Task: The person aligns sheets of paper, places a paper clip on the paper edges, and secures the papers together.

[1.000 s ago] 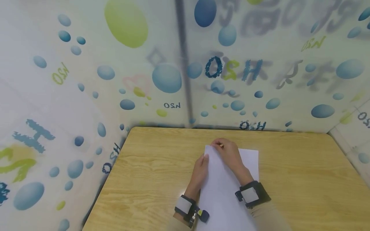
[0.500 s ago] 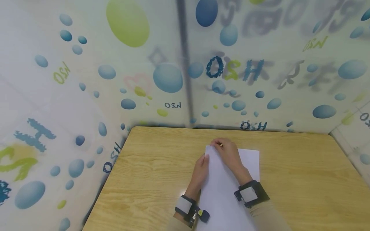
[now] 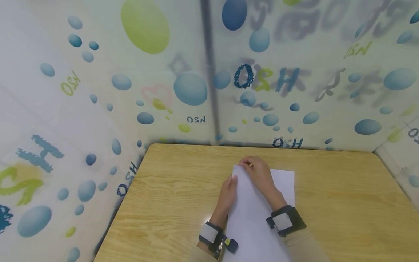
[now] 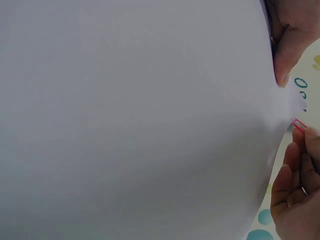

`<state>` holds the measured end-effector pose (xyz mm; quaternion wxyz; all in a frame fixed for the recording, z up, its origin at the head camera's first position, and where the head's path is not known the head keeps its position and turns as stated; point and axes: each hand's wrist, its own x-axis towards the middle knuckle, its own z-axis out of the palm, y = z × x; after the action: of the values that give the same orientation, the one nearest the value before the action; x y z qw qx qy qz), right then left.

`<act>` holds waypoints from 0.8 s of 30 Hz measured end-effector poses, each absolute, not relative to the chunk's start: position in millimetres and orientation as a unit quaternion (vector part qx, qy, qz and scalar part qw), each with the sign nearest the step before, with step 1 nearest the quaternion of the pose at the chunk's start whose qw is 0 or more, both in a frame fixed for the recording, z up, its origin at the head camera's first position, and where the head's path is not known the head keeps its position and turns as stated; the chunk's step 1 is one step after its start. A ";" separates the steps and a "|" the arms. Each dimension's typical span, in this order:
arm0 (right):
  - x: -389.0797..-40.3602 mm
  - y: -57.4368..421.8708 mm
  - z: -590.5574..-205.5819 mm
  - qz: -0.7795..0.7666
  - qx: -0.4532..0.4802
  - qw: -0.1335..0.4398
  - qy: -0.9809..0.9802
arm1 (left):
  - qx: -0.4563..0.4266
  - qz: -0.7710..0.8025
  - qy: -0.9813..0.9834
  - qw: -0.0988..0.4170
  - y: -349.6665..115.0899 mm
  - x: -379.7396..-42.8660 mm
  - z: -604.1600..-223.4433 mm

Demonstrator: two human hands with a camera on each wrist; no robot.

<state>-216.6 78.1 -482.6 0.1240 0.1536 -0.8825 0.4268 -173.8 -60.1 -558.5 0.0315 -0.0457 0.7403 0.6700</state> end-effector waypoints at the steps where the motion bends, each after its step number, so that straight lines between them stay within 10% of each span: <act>1: -216.7 78.2 -482.9 0.426 0.155 0.125 -0.883 | -0.045 0.670 0.740 0.030 -60.0 -173.9 -558.4; 24: -214.7 75.1 -487.4 0.412 0.164 0.135 -0.886 | -0.041 0.659 0.751 0.023 -59.3 -170.4 -553.0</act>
<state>-214.7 75.1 -487.4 0.1348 0.1645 -0.8862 0.4117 -170.4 -59.3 -553.0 0.0227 -0.0413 0.7506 0.6590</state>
